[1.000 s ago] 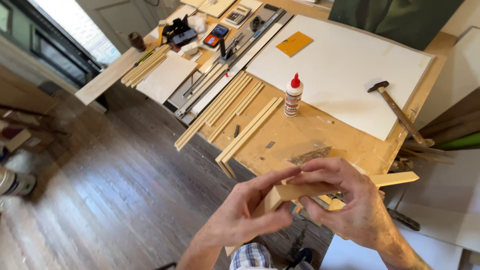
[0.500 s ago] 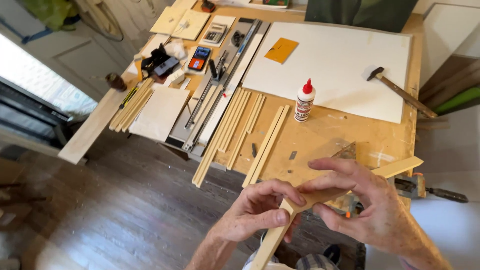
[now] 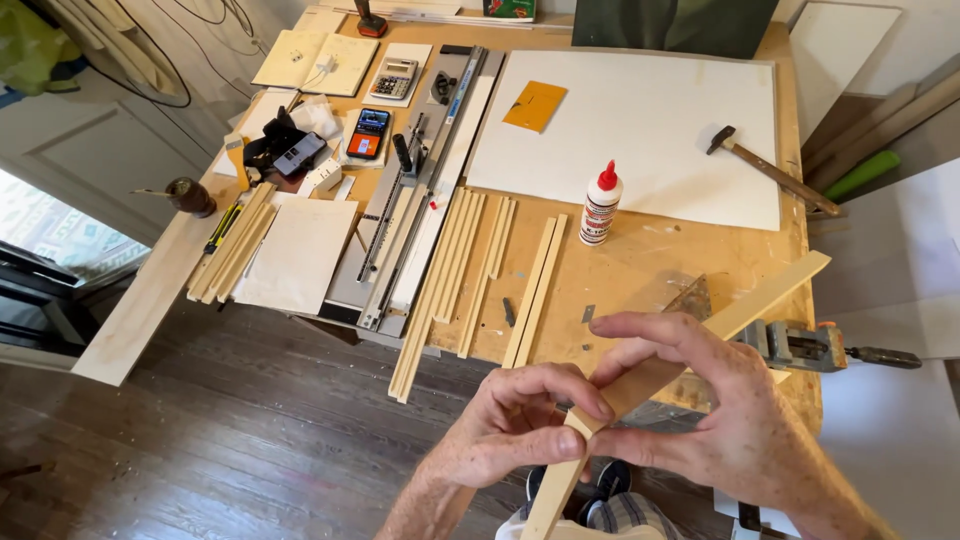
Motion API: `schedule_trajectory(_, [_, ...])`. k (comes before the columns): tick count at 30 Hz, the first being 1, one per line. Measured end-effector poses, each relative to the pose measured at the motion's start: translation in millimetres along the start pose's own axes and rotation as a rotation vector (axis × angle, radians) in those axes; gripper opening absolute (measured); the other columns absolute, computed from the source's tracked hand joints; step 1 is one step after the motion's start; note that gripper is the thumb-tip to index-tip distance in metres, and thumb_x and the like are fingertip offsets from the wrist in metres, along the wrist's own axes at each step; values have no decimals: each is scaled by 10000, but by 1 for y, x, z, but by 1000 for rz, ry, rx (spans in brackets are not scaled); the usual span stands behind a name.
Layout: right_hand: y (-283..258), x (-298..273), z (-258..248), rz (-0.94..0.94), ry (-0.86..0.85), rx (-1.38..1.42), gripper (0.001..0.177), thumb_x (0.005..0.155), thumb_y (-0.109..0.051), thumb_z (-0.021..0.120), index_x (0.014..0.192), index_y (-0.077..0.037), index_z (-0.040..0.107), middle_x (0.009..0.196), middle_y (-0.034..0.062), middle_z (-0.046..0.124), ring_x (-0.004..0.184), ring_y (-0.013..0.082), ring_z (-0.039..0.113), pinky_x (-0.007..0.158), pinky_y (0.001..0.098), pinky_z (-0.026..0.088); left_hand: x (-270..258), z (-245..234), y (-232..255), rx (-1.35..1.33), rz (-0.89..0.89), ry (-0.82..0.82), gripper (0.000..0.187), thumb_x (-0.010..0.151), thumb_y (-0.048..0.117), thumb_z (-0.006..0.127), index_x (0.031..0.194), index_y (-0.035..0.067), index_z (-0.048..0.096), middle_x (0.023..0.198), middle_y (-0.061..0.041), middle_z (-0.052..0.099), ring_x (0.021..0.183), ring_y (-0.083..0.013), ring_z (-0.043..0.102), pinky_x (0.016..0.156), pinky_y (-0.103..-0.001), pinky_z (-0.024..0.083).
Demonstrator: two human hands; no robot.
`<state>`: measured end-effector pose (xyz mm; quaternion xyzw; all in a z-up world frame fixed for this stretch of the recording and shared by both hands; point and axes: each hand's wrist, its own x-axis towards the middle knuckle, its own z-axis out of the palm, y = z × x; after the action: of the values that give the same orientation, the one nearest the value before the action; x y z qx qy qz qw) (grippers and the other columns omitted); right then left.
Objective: Assembling wooden frame components by applying glue and securing them in a corner clamp.
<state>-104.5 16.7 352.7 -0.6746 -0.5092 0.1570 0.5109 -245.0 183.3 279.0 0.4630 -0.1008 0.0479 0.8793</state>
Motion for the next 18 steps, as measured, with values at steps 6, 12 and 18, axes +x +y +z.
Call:
schedule_trajectory(6, [-17,8,7,-59,67,-121,593,802,-479,682,1277,-126,654,1034,-4,817,965,118,796,920,300,604,-1,-12,2,-17,91,-85,237,1038,177,726,1230,56,656,1098,-84,672,837,-206,705,811,-325,628])
schedule_trajectory(12, [22,-33,15,-109,461,-112,123,844,76,664,963,85,694,884,178,763,614,172,743,588,212,640,-51,-20,48,324,151,-83,177,1068,271,646,1170,127,652,1067,-66,670,904,-186,673,834,-334,598])
schedule_trajectory(18, [119,-53,99,90,219,608,391,1038,-359,490,845,-41,612,631,70,621,465,155,572,418,270,464,-109,5,54,782,323,318,389,1094,419,497,862,134,625,785,-27,651,657,-180,590,612,-313,483])
